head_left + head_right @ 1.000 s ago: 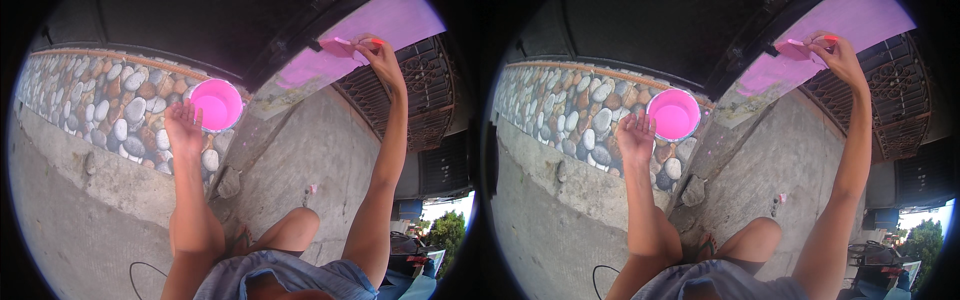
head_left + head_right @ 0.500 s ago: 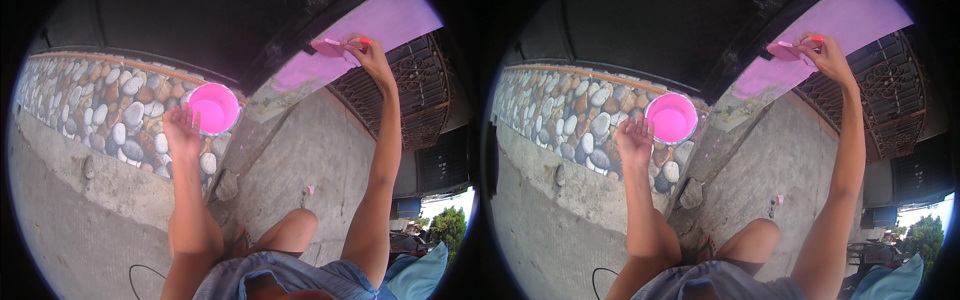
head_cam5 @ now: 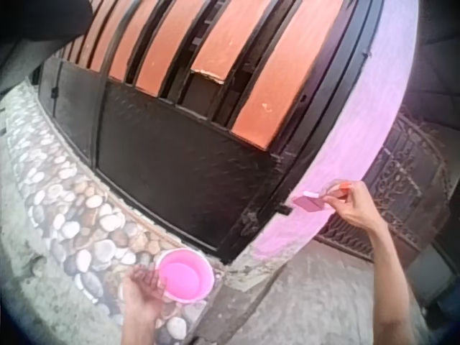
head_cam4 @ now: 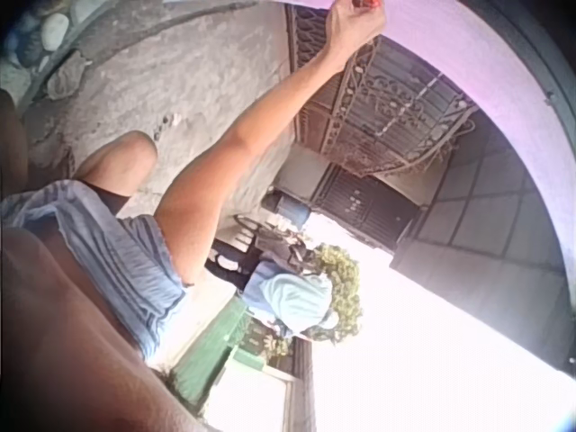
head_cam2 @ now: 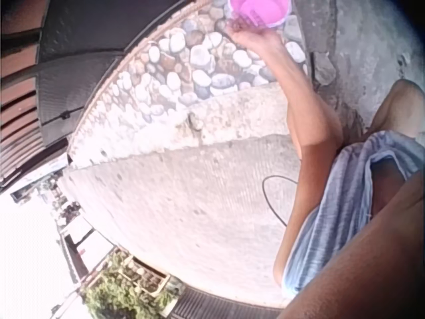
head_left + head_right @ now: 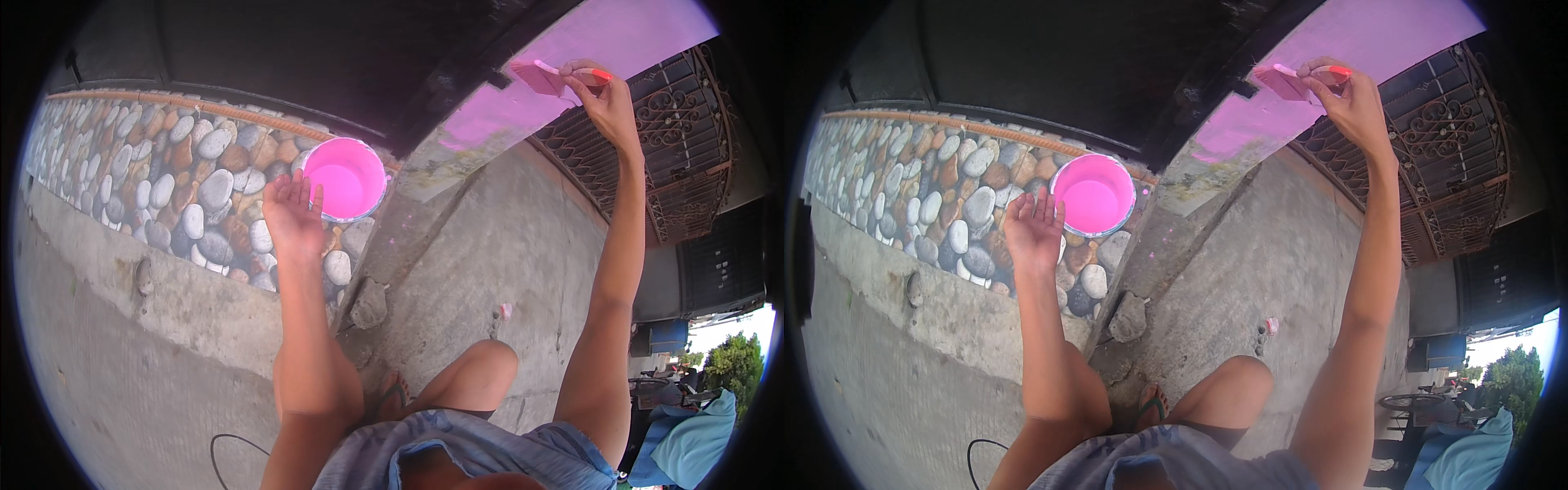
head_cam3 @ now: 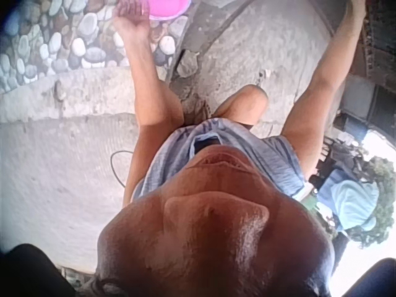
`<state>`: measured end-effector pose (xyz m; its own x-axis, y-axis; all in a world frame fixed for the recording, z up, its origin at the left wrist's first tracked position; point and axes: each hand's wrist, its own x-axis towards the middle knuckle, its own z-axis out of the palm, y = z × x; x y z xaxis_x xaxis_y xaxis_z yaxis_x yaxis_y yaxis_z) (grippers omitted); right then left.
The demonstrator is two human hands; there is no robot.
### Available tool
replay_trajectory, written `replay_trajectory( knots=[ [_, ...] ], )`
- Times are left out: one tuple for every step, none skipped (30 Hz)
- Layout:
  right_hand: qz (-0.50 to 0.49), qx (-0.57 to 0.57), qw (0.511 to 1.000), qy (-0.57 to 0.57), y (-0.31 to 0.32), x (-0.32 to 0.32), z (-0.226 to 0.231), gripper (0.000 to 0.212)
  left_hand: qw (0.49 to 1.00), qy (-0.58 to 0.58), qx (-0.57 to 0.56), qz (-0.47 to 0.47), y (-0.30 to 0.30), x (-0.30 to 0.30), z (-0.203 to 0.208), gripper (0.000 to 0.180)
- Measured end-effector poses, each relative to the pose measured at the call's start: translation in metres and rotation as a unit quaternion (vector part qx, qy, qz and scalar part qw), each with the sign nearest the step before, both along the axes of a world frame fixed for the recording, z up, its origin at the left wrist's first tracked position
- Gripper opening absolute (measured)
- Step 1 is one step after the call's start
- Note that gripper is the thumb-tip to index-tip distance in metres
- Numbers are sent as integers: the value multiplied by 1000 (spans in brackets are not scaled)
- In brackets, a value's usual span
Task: The person dips a paintbrush into a bucket of paint and applies the paint onto a wall pillar.
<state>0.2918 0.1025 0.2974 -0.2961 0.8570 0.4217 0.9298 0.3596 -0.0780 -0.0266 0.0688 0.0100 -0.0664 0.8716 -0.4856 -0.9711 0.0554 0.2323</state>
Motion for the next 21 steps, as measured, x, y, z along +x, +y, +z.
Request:
replay_trajectory(
  knots=[
    [10,-7,1000,-8,2,1,-3,17,1000,-2,-2,2,0,0,0,40],
    [11,-6,1000,-7,4,1,-5,17,1000,-1,-1,3,-1,0,0,40],
    [-1,-14,1000,2,5,-1,-7,18,1000,-8,4,-3,-1,2,0,36],
    [-13,-22,1000,12,7,-2,-8,19,1000,-15,8,-10,-2,3,0,31],
    [-13,-22,1000,13,8,-3,-8,19,1000,-14,8,-10,-2,4,1,31],
    [-16,-21,1000,-5,11,-4,-7,18,1000,-6,6,-8,-2,4,2,36],
    [-19,-20,999,-22,13,-4,-5,17,1000,2,4,-7,-1,4,3,42],
    [-19,-20,999,-21,15,-5,-4,17,1000,2,4,-7,-2,3,4,42],
    [-4,-33,999,-27,17,-6,-2,17,1000,3,0,-4,-2,2,6,41],
    [11,-47,998,-33,17,-6,-1,16,1000,3,-4,-1,-3,2,7,41],
    [12,-46,998,-33,17,-3,1,16,1000,3,-3,0,-3,2,7,41],
    [40,-34,999,-5,16,2,4,15,1000,2,3,0,-2,3,6,41],
    [68,-21,997,22,16,5,6,15,1000,0,9,0,-2,3,6,41],
    [68,-21,997,22,15,2,6,15,1000,0,9,0,-3,3,6,41],
    [58,-38,997,19,14,-2,5,14,1000,0,6,1,-3,4,7,41],
    [47,-54,997,17,13,-4,4,14,1000,1,4,3,-3,4,7,41],
    [47,-53,997,17,14,-4,4,14,1000,1,4,2,-3,4,7,41],
    [48,-50,998,6,16,-3,2,14,1000,4,4,1,-3,4,7,40],
    [50,-46,998,-5,18,-2,1,15,1000,7,3,-1,-3,4,8,39],
    [50,-46,998,-5,19,-2,1,15,1000,7,3,0,-3,4,6,39],
    [52,-43,998,-6,19,-2,0,15,1000,2,5,0,-2,5,5,40]
  ],
)
